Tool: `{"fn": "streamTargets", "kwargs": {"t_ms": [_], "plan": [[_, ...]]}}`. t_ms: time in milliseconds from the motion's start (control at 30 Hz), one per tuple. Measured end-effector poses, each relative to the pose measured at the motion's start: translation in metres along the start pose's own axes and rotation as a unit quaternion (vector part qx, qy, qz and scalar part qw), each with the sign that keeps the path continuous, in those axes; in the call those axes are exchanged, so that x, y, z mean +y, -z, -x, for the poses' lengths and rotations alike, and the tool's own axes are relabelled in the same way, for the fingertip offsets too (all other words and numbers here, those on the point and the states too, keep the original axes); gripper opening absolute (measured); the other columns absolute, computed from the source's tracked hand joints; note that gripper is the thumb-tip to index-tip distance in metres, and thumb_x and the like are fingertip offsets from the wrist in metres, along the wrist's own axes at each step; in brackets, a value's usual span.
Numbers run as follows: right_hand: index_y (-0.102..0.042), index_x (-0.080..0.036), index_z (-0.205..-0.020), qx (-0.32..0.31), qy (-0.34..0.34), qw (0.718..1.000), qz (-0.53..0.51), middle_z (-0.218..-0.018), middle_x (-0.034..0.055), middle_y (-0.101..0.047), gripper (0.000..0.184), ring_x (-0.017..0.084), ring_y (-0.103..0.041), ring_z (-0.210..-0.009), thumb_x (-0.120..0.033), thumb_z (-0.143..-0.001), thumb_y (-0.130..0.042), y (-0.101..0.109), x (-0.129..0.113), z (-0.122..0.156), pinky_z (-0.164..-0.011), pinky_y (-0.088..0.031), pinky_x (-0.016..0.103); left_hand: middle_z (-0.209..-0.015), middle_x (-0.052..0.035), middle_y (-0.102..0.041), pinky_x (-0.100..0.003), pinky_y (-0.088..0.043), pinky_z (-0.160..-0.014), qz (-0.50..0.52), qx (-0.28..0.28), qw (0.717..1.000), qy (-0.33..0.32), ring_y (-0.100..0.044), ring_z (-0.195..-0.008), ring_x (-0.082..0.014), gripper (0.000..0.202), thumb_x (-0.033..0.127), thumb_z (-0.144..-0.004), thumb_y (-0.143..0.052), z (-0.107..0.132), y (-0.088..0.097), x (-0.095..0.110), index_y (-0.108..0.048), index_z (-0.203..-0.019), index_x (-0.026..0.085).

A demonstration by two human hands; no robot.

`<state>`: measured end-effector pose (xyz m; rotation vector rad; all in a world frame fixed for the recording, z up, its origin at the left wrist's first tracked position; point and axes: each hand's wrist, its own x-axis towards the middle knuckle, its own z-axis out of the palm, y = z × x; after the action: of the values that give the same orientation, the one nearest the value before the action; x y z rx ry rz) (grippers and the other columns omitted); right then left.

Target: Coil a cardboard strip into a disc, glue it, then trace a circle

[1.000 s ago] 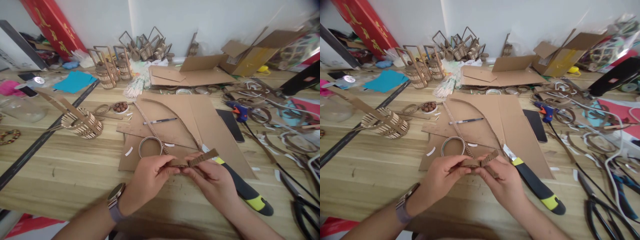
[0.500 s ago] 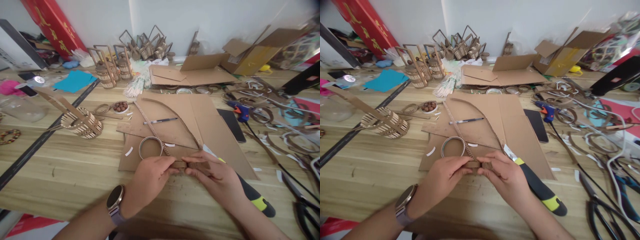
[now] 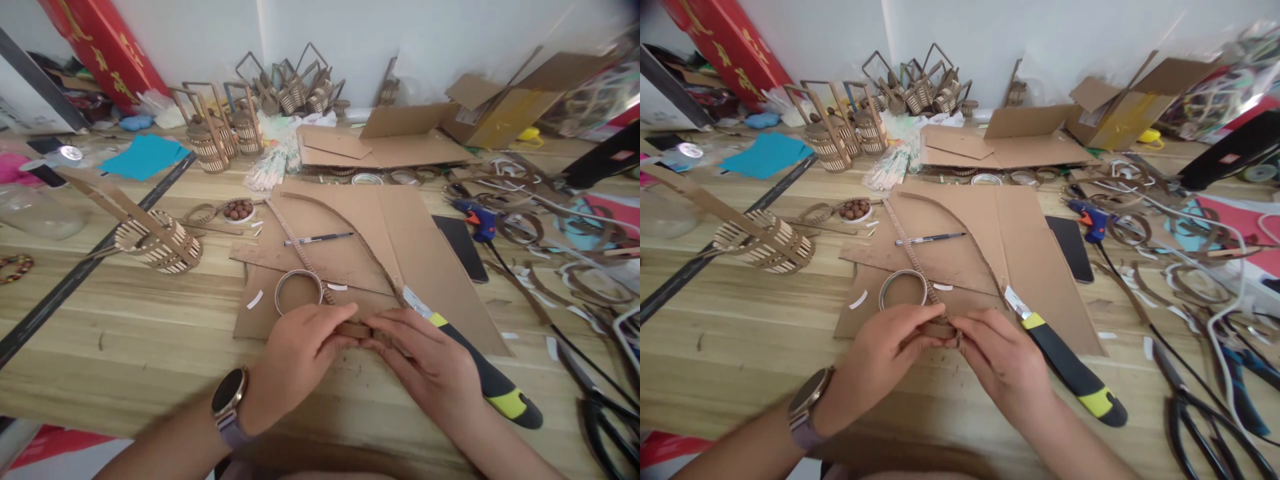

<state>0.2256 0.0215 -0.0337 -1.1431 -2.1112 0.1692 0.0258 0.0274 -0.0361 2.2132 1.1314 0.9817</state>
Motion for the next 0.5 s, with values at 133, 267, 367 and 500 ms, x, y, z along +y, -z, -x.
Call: {"fn": "streamTargets", "kwargs": {"t_ms": [133,267,367,500], "plan": [[-0.071,-0.022,-0.075,0.015,-0.080,0.992,-0.099,-0.077,0.0035,-0.074,0.021,0.016,-0.071,-0.067,-0.034,-0.090,-0.063,0.0035,0.0004,-0.0065,-0.057,-0.058,0.023,-0.085,0.0006,-0.075,-0.019,-0.051,-0.064,0.139,-0.022,0.986,0.092,-0.069,-0.071,-0.0126,0.017,0.021,-0.092,-0.062,-0.0065,0.0059,0.0020,-0.069,-0.108,0.019],[-0.074,-0.022,-0.080,-0.002,-0.071,0.989,-0.126,-0.081,0.0039,-0.075,0.017,0.016,-0.072,-0.071,-0.032,-0.090,-0.063,0.0044,0.0044,-0.0086,-0.060,-0.058,0.022,-0.077,0.0028,-0.073,-0.019,-0.045,-0.060,0.108,-0.039,0.989,0.093,-0.066,-0.066,-0.0124,0.012,0.021,-0.094,-0.060,-0.0093,0.0098,0.0038,-0.071,-0.097,0.020],[-0.074,-0.023,-0.083,-0.014,-0.057,0.993,-0.104,-0.084,0.0044,-0.075,0.018,0.016,-0.072,-0.074,-0.032,-0.092,-0.061,0.0063,0.0062,-0.0089,-0.061,-0.058,0.022,-0.077,0.0006,-0.073,-0.021,-0.045,-0.061,0.055,-0.046,0.995,0.064,-0.067,-0.069,-0.0146,0.013,0.020,-0.095,-0.057,-0.0093,0.0112,0.0030,-0.070,-0.094,0.018],[-0.073,-0.022,-0.095,-0.030,-0.037,0.996,-0.076,-0.084,0.0042,-0.074,0.018,0.015,-0.072,-0.074,-0.030,-0.094,-0.057,0.0081,0.0073,-0.0083,-0.064,-0.059,0.023,-0.080,-0.0030,-0.074,-0.024,-0.048,-0.063,-0.032,-0.046,0.998,0.003,-0.068,-0.072,-0.0175,0.015,0.017,-0.096,-0.052,-0.0084,0.0093,0.0000,-0.067,-0.098,0.015]]}}
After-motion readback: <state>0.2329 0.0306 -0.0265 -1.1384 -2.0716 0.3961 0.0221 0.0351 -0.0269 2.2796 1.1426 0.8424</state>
